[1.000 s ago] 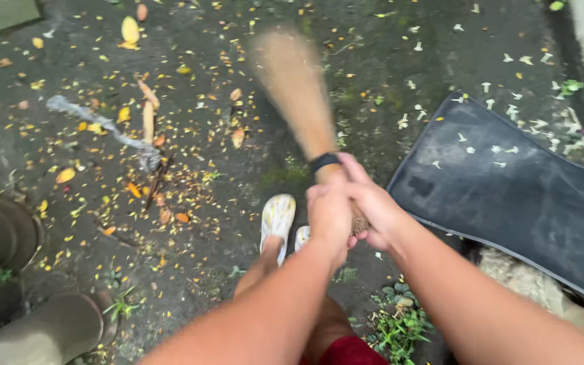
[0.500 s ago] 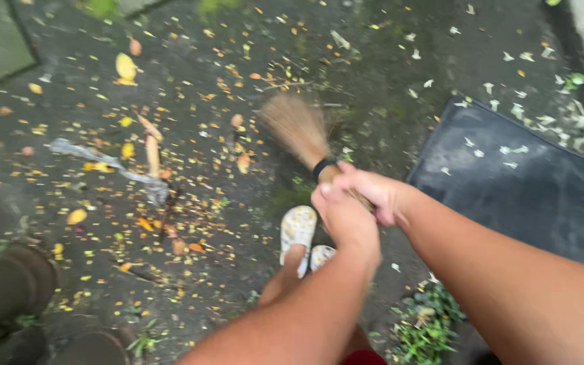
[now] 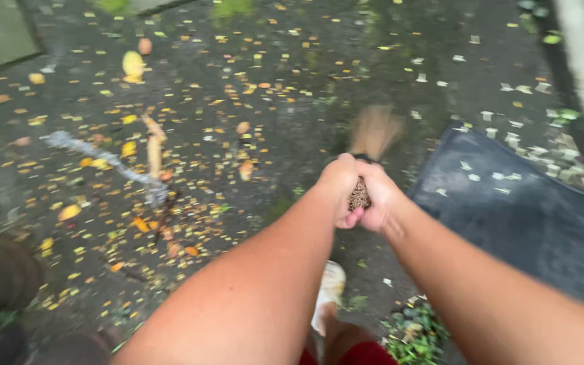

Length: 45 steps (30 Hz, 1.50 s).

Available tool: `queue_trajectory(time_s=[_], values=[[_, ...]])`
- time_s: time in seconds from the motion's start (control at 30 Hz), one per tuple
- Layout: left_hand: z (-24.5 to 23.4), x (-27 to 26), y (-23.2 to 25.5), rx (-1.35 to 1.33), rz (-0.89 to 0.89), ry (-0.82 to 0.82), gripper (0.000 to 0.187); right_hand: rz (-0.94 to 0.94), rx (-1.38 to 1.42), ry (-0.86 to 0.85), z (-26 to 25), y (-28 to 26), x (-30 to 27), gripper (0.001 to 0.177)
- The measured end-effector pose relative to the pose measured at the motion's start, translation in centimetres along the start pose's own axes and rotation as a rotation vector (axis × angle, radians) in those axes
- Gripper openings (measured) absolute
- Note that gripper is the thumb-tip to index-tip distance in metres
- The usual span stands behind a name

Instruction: The person sweeps fallen leaves and debris along an outdoor pathway using a handheld broom.

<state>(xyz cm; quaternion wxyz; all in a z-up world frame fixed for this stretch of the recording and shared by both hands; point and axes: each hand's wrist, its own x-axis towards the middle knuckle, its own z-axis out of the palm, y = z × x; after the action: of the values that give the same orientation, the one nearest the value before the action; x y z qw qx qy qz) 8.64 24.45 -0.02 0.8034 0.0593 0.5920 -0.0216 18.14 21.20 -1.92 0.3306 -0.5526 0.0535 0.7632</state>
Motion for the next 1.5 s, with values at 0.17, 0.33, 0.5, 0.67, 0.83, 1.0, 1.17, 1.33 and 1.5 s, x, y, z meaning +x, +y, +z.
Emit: queue_trajectory(time_s=[0.17, 0.33, 0.5, 0.67, 0.83, 1.0, 1.17, 1.33, 1.5], values=[[-0.8, -4.5, -3.0, -0.865, 0.317, 0.504, 0.024, 0.201, -0.742, -0.16, 7.6, -0.6, 0.9, 0.078], [-0.2, -4.2, -4.3, -0.991, 0.45, 0.567, 0.029, 0.023, -0.844, -0.256, 7.5, -0.6, -1.8, 0.095], [6.8, -1.0, -0.7, -0.295, 0.497, 0.185, 0.021, -0.33, -0.273, 0.098, -1.9, -4.6, -3.5, 0.071], [15.6, 6.7, 4.5, 0.281, 0.368, -0.011, 0.042, -0.223, 0.15, -0.125, -15.1, -10.8, -0.2, 0.048], [17.3, 9.9, -0.2, -0.454, 0.84, 0.492, 0.031, 0.015, -0.069, 0.077, -12.0, -11.5, 1.8, 0.068], [19.7, 4.9, -0.7, -0.623, 0.451, 0.762, 0.04, 0.139, -0.435, -0.013, -9.1, -13.1, -1.7, 0.102], [28.5, 3.6, -0.3, -0.431, 0.56, 0.615, 0.044, -0.026, -0.334, 0.005, -15.7, -18.9, -7.0, 0.106], [34.0, 5.4, 0.2, -0.049, 0.671, 0.406, 0.041, -0.26, -0.022, 0.223, -26.1, -19.5, -8.5, 0.099], [38.6, 10.9, 1.4, 0.276, -0.009, -0.038, 0.035, -0.234, 0.344, 0.208, -35.6, -16.8, -8.2, 0.069]])
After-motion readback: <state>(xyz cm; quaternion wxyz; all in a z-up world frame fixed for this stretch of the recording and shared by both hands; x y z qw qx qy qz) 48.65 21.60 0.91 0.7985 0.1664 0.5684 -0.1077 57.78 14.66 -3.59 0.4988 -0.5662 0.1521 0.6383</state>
